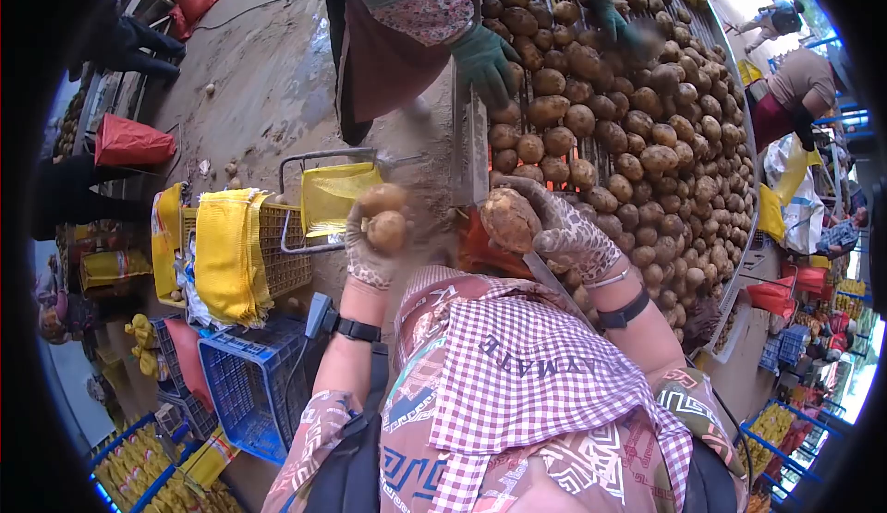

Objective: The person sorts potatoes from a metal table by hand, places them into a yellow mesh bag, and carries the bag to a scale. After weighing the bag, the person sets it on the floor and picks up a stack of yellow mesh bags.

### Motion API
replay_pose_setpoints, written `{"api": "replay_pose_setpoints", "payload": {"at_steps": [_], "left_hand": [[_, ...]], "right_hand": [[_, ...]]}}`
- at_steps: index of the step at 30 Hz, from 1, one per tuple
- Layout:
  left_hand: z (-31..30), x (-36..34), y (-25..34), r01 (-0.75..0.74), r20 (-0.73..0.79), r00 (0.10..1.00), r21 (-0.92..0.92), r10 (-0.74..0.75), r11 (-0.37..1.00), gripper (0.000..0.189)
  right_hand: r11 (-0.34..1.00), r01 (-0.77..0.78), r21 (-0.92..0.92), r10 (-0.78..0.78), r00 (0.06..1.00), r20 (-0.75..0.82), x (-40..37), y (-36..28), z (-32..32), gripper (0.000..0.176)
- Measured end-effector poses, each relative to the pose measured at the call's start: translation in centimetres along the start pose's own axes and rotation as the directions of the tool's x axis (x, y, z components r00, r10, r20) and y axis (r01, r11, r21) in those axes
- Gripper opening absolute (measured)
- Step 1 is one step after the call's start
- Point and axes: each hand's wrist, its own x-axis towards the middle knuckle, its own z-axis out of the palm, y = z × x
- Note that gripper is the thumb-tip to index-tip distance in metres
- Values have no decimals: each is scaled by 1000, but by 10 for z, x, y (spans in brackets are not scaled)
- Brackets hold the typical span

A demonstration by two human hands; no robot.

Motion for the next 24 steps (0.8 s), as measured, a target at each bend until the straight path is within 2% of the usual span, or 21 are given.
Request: {"api": "replay_pose_setpoints", "payload": {"at_steps": [2,5,6,7,9,10,12,13,15,17,19,21,22,23,24], "left_hand": [[-30,6,48,-198,-113,965,271,236,942,54],[-36,8,85,-218,-171,943,328,285,919,49],[-26,8,86,-271,-264,880,400,394,875,45],[-16,3,87,-222,-290,890,399,352,890,38],[-20,8,100,-198,-348,858,455,378,868,34],[-22,14,104,-218,-339,854,455,395,863,34],[-26,23,113,-161,-477,770,499,425,852,33],[-34,27,119,-179,-475,764,496,438,850,33],[-51,40,132,-118,-447,787,569,426,814,33],[-51,50,127,-125,-456,774,570,439,812,37],[-44,44,118,-142,-531,637,632,559,762,41],[-41,35,102,-149,-434,745,632,507,760,43],[-39,19,98,-163,-434,731,637,526,753,43],[-35,10,84,-134,-312,840,674,444,727,42],[-26,13,57,-82,-183,938,710,296,699,40]], "right_hand": [[1000,-6,29,5,999,36,8,3,10,108],[999,-16,-50,18,999,48,21,4,21,105],[999,-30,-24,31,998,61,25,8,22,101],[999,-45,2,45,996,73,28,12,24,98],[998,-57,29,54,993,105,31,11,31,92],[997,-82,7,81,994,70,32,15,32,92],[993,-115,15,114,993,43,37,22,33,92],[993,-116,11,116,991,62,38,27,34,92],[978,-122,167,118,992,32,41,32,38,93],[976,-139,170,141,990,2,38,29,43,96],[965,-124,233,138,990,-42,46,30,49,97],[969,-122,217,126,992,-5,60,52,38,98],[968,-121,220,127,992,-12,65,65,31,97],[969,-109,223,123,991,-49,63,71,27,97],[974,-87,209,100,994,-51,64,65,36,94]]}}
